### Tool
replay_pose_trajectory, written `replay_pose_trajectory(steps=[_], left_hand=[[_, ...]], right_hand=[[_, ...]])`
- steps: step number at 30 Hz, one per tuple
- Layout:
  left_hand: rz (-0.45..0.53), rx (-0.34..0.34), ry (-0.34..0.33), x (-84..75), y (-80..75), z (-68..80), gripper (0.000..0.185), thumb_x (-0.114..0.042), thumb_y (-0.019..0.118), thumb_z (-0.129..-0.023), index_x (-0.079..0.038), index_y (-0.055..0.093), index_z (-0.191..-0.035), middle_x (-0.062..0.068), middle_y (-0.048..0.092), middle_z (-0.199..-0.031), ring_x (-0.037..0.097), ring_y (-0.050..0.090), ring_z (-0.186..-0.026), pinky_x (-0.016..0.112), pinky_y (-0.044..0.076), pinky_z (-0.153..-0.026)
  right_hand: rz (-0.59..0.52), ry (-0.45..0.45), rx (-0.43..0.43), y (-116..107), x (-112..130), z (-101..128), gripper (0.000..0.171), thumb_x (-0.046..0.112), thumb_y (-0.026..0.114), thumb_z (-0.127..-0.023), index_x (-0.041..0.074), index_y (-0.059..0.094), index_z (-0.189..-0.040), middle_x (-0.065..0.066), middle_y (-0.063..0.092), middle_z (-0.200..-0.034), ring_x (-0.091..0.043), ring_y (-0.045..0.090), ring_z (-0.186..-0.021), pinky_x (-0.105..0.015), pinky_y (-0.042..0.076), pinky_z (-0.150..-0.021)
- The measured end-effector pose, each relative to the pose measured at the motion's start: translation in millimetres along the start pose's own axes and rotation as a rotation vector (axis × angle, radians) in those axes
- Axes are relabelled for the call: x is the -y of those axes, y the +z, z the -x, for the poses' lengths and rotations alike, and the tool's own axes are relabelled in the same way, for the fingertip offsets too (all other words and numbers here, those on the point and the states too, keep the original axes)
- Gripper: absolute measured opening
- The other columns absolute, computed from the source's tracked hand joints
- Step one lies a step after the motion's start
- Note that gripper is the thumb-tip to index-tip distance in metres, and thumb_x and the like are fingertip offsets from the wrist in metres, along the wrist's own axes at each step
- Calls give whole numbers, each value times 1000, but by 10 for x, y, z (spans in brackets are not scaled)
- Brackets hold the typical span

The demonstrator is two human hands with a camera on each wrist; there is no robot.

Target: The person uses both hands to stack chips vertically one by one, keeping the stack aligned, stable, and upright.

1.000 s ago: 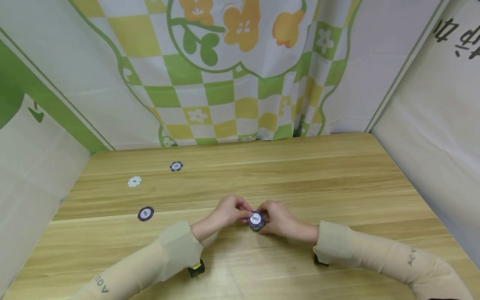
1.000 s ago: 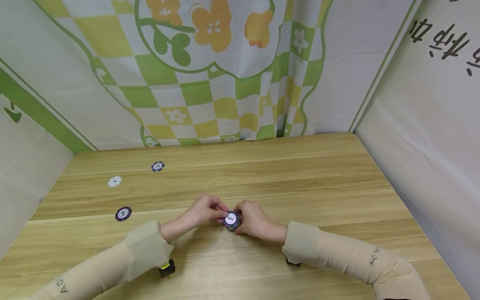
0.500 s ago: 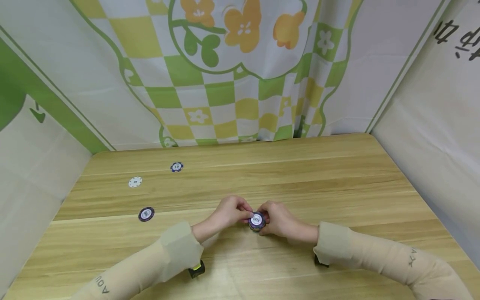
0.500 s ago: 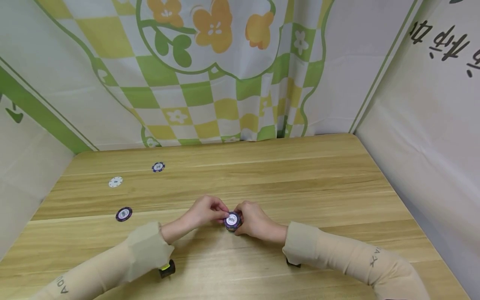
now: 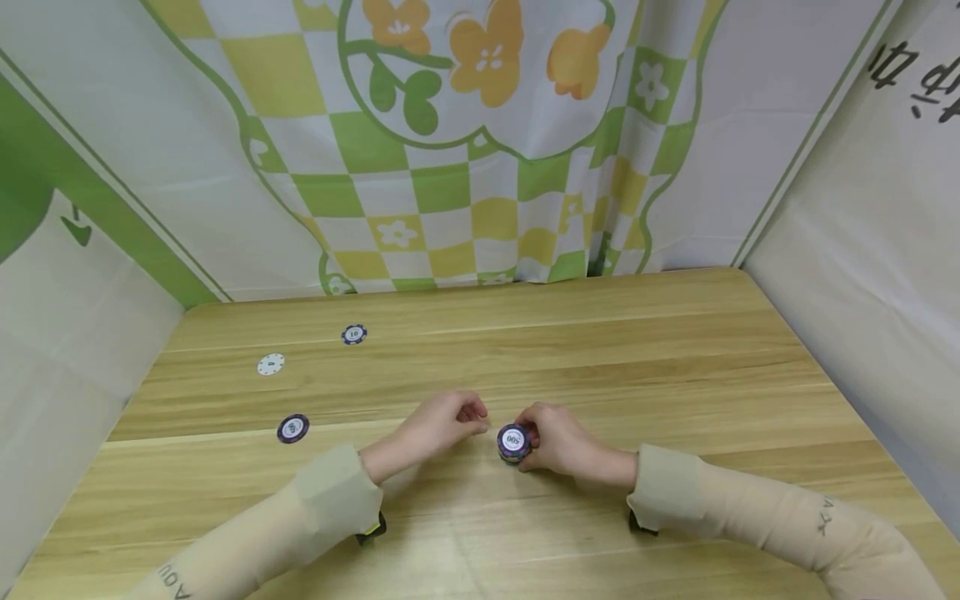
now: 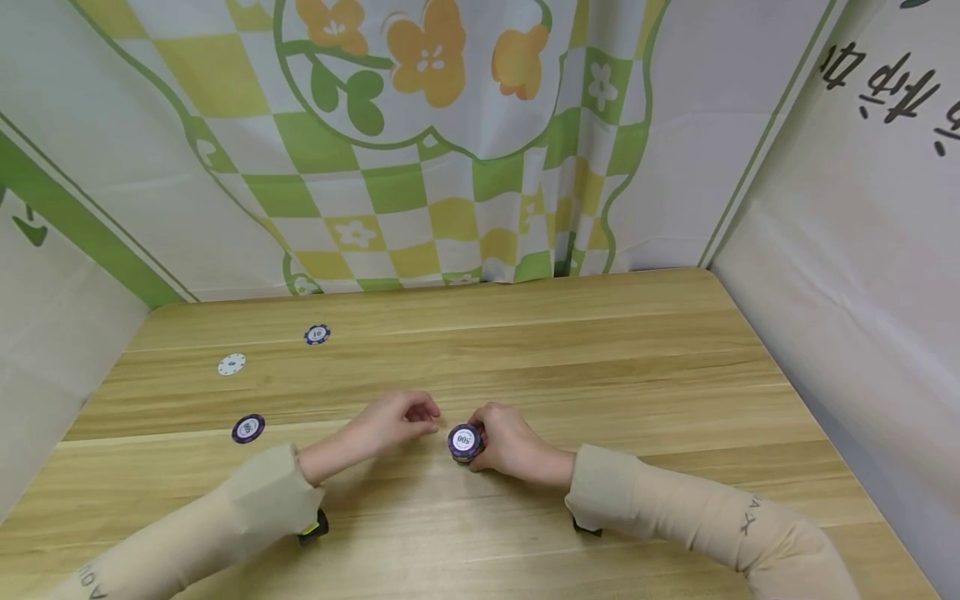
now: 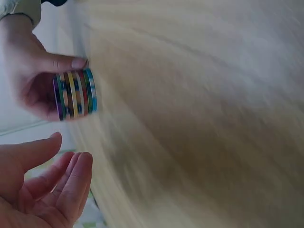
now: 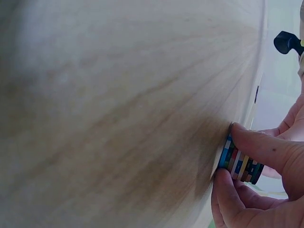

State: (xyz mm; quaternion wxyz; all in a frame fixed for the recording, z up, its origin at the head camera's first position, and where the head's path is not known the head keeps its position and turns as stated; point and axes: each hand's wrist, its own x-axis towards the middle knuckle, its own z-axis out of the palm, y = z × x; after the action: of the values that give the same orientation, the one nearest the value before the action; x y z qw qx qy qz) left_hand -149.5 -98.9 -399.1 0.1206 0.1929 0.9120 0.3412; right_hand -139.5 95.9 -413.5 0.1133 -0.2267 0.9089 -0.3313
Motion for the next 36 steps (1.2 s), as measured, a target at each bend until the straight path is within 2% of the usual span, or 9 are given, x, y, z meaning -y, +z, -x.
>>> replay_pose_trajectory(steps=[5,12,16,22,36], left_hand=[[-61,-17,3,53,-112,37,10,-9,65,-82,-3,63,-89,0,61,-77,11,56,-73,24,47,-66],[-222,-47,103,155,-281,104,14,-8,65,-81,1,63,-92,6,62,-83,16,57,-75,28,48,-68],[-321,-62,131,242,-377,149,16,-8,66,-81,0,63,-94,10,63,-88,20,59,-78,32,49,-69],[-399,-74,103,396,-528,252,17,-11,66,-82,-2,62,-96,10,64,-91,22,60,-82,35,50,-71],[-447,-133,8,751,-790,540,21,-13,65,-83,0,62,-100,12,64,-94,26,61,-84,40,50,-72]], right_hand=[[-5,13,-6,0,4,-2,48,2,84,-54,-4,62,-95,-5,59,-85,-12,53,-74,-23,46,-66],[-22,31,4,4,7,0,48,0,84,-55,-5,61,-97,-6,59,-88,-13,53,-76,-23,47,-66],[-20,34,5,3,9,-1,47,0,83,-55,-5,61,-97,-6,59,-88,-13,53,-75,-24,47,-65],[-14,28,0,1,13,6,47,0,84,-55,-5,61,-96,-6,59,-87,-13,52,-74,-23,46,-64],[-15,5,3,8,-10,10,48,1,84,-55,-5,61,-97,-6,58,-87,-13,52,-74,-23,46,-65]])
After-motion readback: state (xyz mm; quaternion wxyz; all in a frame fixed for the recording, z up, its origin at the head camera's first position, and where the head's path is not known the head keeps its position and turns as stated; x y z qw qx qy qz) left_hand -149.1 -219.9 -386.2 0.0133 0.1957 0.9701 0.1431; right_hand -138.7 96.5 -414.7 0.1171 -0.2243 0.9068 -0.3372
